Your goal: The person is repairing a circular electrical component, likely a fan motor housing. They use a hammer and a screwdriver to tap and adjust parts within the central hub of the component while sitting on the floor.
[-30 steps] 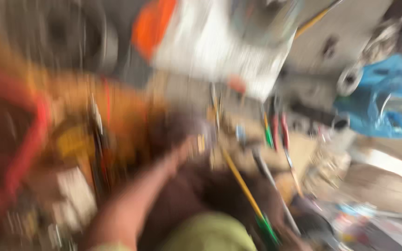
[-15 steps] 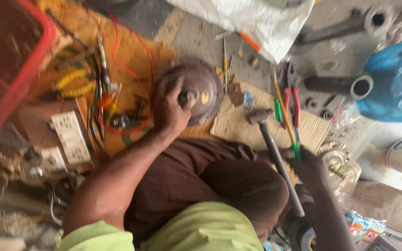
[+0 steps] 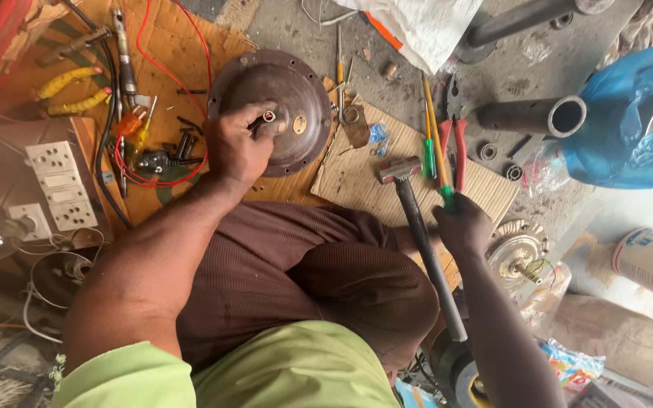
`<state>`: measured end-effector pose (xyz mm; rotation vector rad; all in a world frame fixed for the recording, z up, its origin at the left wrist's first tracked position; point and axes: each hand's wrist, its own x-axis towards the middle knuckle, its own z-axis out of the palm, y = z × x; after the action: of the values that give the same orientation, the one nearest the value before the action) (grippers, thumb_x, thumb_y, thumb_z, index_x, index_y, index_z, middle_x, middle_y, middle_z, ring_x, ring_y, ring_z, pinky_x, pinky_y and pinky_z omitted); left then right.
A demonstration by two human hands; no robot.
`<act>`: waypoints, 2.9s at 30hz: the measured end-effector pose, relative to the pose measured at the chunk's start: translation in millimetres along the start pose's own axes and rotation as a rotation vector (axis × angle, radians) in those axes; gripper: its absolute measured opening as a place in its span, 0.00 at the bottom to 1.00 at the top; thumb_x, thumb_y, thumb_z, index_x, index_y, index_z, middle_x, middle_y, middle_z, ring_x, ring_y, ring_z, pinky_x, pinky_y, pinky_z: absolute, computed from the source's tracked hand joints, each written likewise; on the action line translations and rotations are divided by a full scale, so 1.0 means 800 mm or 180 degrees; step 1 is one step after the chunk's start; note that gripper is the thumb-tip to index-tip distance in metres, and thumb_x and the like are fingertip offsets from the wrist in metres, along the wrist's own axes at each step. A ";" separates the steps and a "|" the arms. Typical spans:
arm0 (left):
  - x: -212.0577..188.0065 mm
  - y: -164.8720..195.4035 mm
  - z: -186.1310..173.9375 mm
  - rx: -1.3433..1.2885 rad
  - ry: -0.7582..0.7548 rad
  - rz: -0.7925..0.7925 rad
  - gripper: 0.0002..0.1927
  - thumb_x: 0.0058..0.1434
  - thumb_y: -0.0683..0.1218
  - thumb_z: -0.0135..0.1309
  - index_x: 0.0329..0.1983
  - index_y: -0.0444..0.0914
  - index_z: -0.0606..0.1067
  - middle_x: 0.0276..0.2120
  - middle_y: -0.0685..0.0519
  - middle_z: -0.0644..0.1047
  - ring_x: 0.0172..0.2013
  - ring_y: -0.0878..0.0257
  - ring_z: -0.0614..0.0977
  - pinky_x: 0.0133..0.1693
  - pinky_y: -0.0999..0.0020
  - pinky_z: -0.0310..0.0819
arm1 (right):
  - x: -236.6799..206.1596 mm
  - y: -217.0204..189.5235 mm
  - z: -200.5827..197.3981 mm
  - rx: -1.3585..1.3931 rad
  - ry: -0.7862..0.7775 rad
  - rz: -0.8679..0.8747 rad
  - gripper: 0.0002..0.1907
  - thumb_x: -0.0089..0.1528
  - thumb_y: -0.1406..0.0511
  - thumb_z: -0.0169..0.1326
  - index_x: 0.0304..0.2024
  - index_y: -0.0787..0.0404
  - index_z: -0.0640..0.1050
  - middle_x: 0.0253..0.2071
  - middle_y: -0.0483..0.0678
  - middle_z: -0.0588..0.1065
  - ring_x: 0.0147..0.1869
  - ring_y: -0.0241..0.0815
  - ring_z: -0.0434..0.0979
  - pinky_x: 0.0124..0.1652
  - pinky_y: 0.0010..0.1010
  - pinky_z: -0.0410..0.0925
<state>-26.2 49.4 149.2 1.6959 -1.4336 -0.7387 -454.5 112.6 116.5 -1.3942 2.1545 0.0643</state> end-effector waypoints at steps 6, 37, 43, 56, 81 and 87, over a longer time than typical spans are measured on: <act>0.006 -0.005 -0.002 -0.0639 -0.0056 -0.0544 0.13 0.57 0.41 0.67 0.45 0.35 0.82 0.37 0.46 0.85 0.38 0.59 0.88 0.43 0.68 0.81 | 0.054 -0.048 0.009 0.0830 -0.0028 0.0710 0.21 0.67 0.48 0.56 0.47 0.54 0.88 0.34 0.51 0.83 0.41 0.45 0.83 0.45 0.36 0.72; -0.012 -0.038 -0.005 -0.3004 0.0107 -0.1355 0.12 0.71 0.37 0.49 0.52 0.34 0.80 0.54 0.48 0.82 0.58 0.62 0.80 0.64 0.68 0.70 | 0.006 -0.307 -0.011 0.0496 -0.0336 -0.2394 0.13 0.64 0.70 0.60 0.52 0.58 0.82 0.50 0.51 0.80 0.60 0.49 0.77 0.60 0.39 0.68; -0.016 -0.041 0.000 -0.3059 0.0149 -0.1546 0.12 0.71 0.37 0.48 0.52 0.34 0.79 0.53 0.50 0.82 0.55 0.64 0.80 0.62 0.69 0.70 | 0.024 -0.311 -0.008 0.0269 -0.0088 -0.2392 0.15 0.58 0.70 0.64 0.47 0.54 0.85 0.51 0.48 0.81 0.61 0.48 0.76 0.61 0.39 0.68; -0.011 -0.050 0.000 -0.3561 0.0230 -0.1905 0.10 0.70 0.39 0.50 0.51 0.37 0.79 0.48 0.54 0.82 0.50 0.69 0.82 0.56 0.72 0.78 | -0.049 -0.326 0.016 0.0650 -0.0787 -0.1021 0.18 0.59 0.64 0.65 0.52 0.58 0.83 0.42 0.48 0.84 0.45 0.37 0.83 0.49 0.28 0.73; 0.048 0.001 0.041 -0.3577 -0.0148 -0.2801 0.24 0.63 0.61 0.57 0.38 0.34 0.76 0.28 0.54 0.76 0.28 0.67 0.78 0.28 0.68 0.75 | -0.068 -0.305 0.062 0.2207 -0.1361 0.0221 0.21 0.61 0.69 0.60 0.57 0.61 0.80 0.38 0.46 0.79 0.39 0.33 0.75 0.39 0.25 0.70; 0.044 0.010 0.014 -0.2819 -0.0990 -0.2493 0.26 0.58 0.55 0.66 0.10 0.42 0.69 0.10 0.61 0.67 0.12 0.70 0.63 0.17 0.68 0.51 | 0.016 -0.363 -0.022 0.1288 -0.1137 -0.0846 0.25 0.65 0.58 0.56 0.61 0.64 0.74 0.54 0.53 0.77 0.57 0.44 0.77 0.54 0.34 0.70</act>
<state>-32.7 12.5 151.7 1.3845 -0.3848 -1.7982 -218.0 -36.1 199.6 -1.3002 1.5722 -0.1987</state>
